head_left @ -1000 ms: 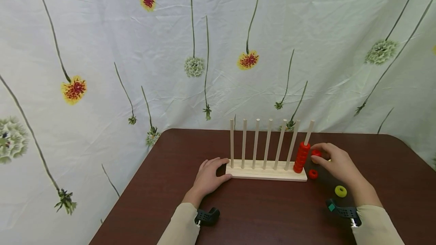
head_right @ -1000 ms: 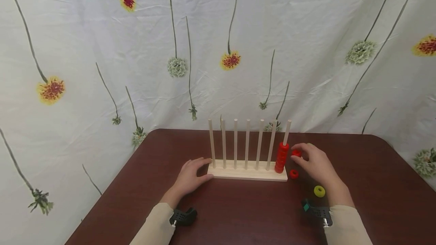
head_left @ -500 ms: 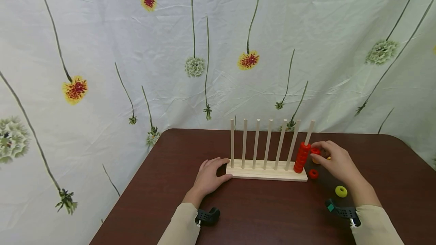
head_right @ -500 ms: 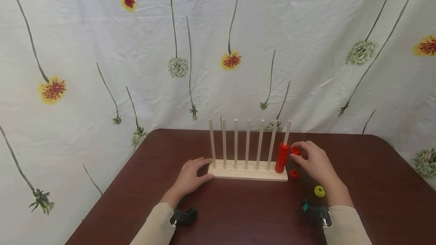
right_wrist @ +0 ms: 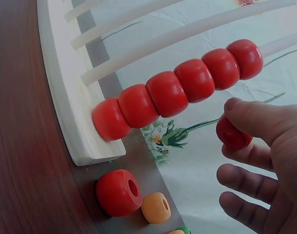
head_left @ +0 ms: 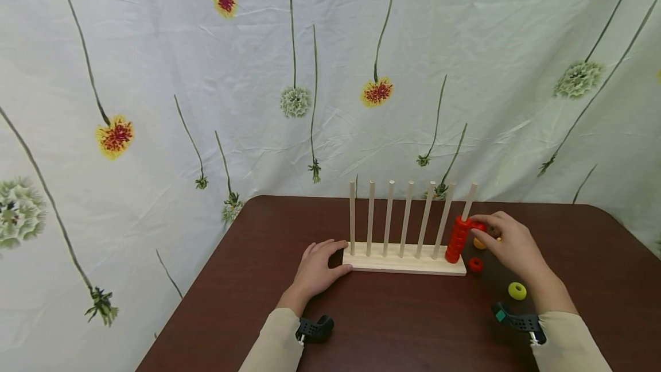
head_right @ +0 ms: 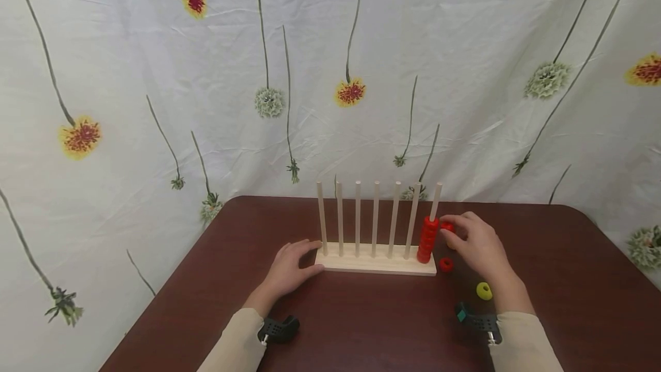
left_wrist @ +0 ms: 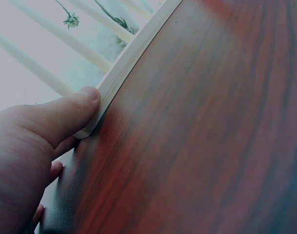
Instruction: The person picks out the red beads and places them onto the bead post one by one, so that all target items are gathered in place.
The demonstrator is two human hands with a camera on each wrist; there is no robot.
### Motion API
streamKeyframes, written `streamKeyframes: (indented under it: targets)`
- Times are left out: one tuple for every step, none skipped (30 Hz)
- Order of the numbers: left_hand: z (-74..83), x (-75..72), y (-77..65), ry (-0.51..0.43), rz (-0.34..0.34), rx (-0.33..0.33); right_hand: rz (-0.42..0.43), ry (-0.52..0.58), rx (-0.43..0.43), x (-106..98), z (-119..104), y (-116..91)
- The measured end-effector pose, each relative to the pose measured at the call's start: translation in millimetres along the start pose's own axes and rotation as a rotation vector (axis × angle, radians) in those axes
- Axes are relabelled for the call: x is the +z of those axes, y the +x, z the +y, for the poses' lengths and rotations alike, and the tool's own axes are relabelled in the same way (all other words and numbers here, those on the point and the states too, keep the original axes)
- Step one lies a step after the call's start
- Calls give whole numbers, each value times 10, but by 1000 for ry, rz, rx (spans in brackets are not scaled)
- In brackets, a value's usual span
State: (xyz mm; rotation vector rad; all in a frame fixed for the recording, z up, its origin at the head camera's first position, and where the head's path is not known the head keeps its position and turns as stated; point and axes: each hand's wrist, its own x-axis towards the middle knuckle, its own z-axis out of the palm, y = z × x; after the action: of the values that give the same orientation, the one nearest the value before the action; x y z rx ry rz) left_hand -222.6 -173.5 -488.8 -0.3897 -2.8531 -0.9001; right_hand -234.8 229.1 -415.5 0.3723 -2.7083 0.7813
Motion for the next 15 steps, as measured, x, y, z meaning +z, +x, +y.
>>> streamKeyframes:
  targets:
    - [1, -1, 0, 0, 0, 0, 4, -1, -1, -1, -4, 1]
    - [2, -1, 0, 1, 0, 0, 7, 0, -3, -2, -7, 1]
    - [4, -2, 0, 1, 0, 0, 12, -1, -6, -4, -12, 2]
    - [6, -4, 1, 1, 0, 0, 17, -1, -10, -7, -17, 2]
    - [10, -7, 1, 1, 0, 0, 21, 0, -12, -9, -23, 3]
    - [13, -9, 1, 1, 0, 0, 26, 2, -15, -12, -29, 3]
    - [16, -11, 0, 2, 0, 0, 29, 4, -16, -15, -36, 2]
    - [18, -13, 0, 2, 0, 0, 32, 5, -18, -17, -42, 1]
    - [22, -15, -1, 1, 1, 0, 34, 7, -18, -20, -48, 0]
    - [25, -17, -3, 2, 0, 0, 36, 10, -18, -22, -53, 0]
    - [28, -18, -5, 3, 1, 0, 37, 13, -16, -25, -59, 0]
    - [30, -20, -7, 3, 1, 1, 39, 16, -13, -28, -64, -1]
    - [33, -22, -9, 1, 1, 1, 41, 19, -12, -31, -68, 0]
    - [36, -24, -10, 0, 1, 0, 43, 21, -10, -33, -72, 0]
    - [37, -26, -11, 0, 1, 1, 44, 25, -7, -37, -77, 1]
